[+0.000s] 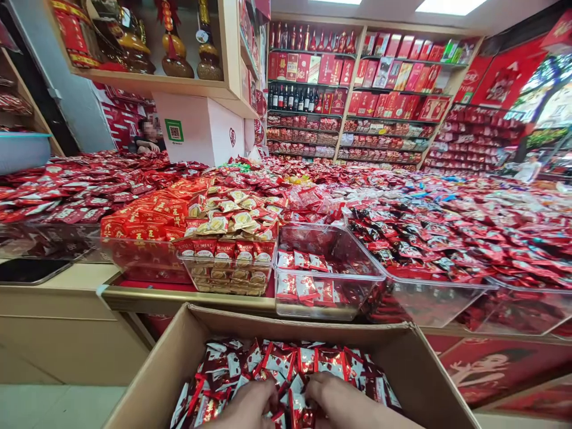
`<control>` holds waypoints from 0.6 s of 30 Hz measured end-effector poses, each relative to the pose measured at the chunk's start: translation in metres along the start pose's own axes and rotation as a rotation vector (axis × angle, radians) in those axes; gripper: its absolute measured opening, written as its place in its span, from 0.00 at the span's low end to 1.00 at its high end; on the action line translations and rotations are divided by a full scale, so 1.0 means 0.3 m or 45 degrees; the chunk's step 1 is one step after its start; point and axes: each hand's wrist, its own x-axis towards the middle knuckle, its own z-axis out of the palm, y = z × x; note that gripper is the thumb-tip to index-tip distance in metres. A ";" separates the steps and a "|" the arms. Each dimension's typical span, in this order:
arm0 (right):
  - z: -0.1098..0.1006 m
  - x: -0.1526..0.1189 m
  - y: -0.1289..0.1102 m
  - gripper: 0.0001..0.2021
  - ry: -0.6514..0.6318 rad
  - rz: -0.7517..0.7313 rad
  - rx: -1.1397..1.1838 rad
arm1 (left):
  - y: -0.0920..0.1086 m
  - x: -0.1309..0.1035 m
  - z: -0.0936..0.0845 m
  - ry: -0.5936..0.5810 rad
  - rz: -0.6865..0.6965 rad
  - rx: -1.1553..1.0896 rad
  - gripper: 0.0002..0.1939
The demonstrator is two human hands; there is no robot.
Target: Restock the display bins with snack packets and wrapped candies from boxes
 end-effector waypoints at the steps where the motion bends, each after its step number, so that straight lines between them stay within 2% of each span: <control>1: -0.001 -0.003 0.007 0.14 0.056 0.026 0.106 | 0.000 0.006 -0.006 0.036 -0.027 -0.058 0.14; 3: -0.007 -0.005 0.008 0.16 0.160 0.065 0.298 | 0.014 0.017 -0.032 0.110 -0.010 -0.205 0.09; 6: -0.012 0.009 -0.004 0.17 0.237 0.071 0.660 | 0.061 0.023 -0.093 0.213 0.105 -0.543 0.06; 10: -0.012 0.033 -0.028 0.20 0.304 0.026 1.275 | 0.114 0.019 -0.147 0.242 0.134 -1.039 0.09; 12: -0.017 0.033 -0.040 0.19 0.292 0.034 1.531 | 0.129 0.010 -0.151 0.234 0.090 -1.204 0.11; 15: -0.033 0.023 -0.053 0.17 0.287 0.131 1.722 | 0.147 -0.011 -0.146 0.175 0.055 -1.372 0.13; 18: -0.048 0.015 -0.061 0.17 0.301 0.193 1.772 | 0.166 -0.028 -0.142 0.011 0.167 -1.467 0.15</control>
